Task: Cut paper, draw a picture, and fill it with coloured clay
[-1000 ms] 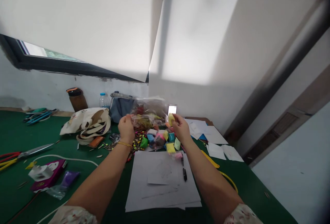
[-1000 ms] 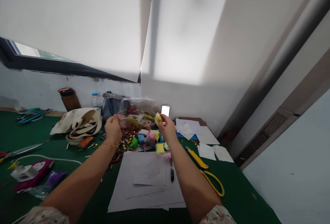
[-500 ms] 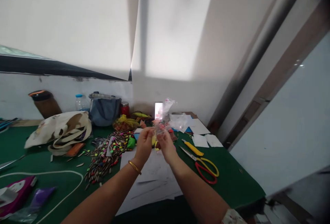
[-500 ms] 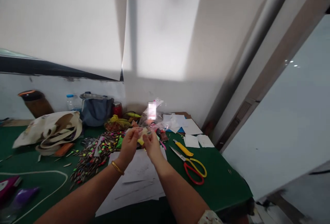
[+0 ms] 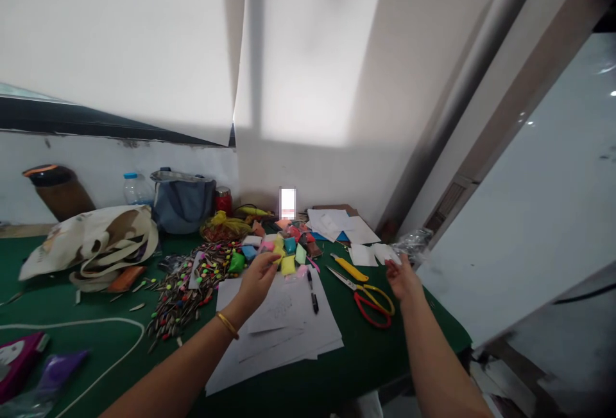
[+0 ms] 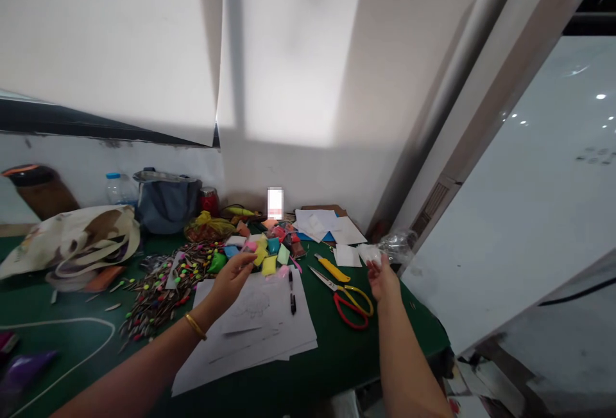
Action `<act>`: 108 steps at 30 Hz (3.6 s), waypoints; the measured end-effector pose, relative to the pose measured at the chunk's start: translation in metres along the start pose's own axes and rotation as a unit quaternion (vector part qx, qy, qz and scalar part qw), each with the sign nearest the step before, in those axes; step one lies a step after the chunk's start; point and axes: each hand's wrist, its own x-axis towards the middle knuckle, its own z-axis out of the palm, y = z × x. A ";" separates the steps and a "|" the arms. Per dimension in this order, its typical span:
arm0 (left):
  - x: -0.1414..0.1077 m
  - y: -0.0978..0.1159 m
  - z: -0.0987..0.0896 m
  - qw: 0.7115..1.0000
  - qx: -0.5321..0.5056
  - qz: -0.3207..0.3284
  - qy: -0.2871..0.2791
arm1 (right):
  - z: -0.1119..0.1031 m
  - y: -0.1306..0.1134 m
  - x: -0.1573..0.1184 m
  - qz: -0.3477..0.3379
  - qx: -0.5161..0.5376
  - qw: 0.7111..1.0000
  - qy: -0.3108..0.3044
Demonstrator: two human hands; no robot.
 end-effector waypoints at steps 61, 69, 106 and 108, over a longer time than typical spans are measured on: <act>-0.045 -0.063 -0.051 0.968 0.175 -0.179 -0.021 | 0.122 0.062 -0.154 -0.481 -0.440 0.580 -0.489; -0.048 -0.068 -0.056 0.966 0.206 -0.155 -0.011 | 0.144 0.076 -0.167 -0.436 -0.391 0.559 -0.587; -0.019 -0.081 -0.029 0.976 0.192 -0.097 -0.025 | 0.146 0.098 -0.153 -0.442 -0.479 0.599 -0.465; -0.020 -0.077 -0.031 0.978 0.181 -0.105 -0.022 | 0.149 0.095 -0.149 -0.438 -0.477 0.598 -0.472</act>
